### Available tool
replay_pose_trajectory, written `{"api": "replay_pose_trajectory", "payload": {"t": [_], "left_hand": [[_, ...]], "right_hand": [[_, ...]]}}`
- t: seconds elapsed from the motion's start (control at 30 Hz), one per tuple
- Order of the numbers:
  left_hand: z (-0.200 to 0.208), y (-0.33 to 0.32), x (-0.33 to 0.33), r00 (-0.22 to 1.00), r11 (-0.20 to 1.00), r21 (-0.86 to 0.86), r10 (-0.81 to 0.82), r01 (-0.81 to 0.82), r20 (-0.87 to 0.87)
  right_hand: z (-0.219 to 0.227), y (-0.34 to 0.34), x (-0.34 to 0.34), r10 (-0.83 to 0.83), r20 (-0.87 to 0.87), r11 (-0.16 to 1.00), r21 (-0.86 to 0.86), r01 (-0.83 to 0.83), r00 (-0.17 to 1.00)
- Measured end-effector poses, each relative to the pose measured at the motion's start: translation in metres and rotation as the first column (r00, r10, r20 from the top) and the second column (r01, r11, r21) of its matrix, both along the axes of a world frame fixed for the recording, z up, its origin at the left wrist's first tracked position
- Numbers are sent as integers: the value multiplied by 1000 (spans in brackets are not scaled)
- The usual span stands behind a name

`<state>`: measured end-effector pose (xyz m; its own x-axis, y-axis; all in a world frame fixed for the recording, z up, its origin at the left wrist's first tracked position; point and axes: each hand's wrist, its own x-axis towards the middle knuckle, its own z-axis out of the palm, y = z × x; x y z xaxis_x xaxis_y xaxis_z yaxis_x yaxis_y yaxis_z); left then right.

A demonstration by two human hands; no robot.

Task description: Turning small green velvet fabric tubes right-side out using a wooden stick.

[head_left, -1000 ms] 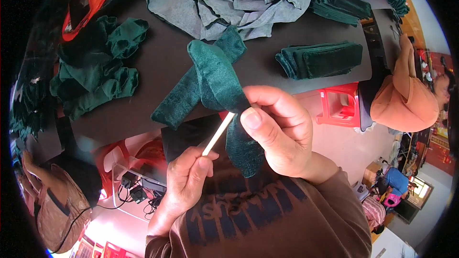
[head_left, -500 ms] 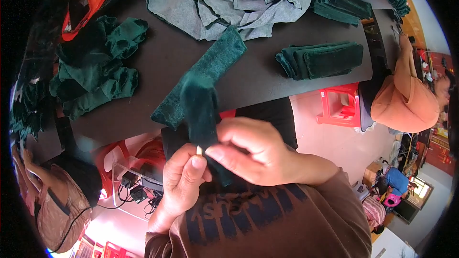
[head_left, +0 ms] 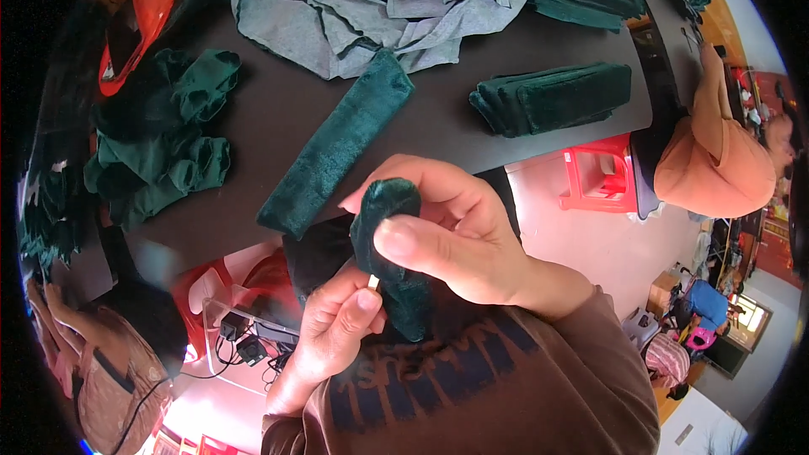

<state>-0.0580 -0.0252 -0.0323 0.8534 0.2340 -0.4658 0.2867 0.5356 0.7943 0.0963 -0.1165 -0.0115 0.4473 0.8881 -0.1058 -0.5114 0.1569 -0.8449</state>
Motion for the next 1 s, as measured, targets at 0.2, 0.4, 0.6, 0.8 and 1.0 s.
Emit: {"api": "replay_pose_trajectory", "payload": {"t": [0.2,0.4,0.6,0.8,1.0], "left_hand": [[1,-1,6,999,998,43,-48,49,-19],[-17,2,-8,987,999,32,-36,31,159],[-24,-5,-10,974,997,-33,72,-66,214],[-15,-10,-4,978,992,-46,121,-114,172],[-11,-7,-4,991,991,118,50,-65,128]], "right_hand": [[-11,1,0,-239,147,963,159,216,960],[-3,-1,-8,-221,-186,967,83,240,957],[-18,-4,8,-249,725,968,174,180,642],[-19,-9,7,-74,620,997,40,62,781],[-13,0,3,-164,307,984,122,132,938]]}}
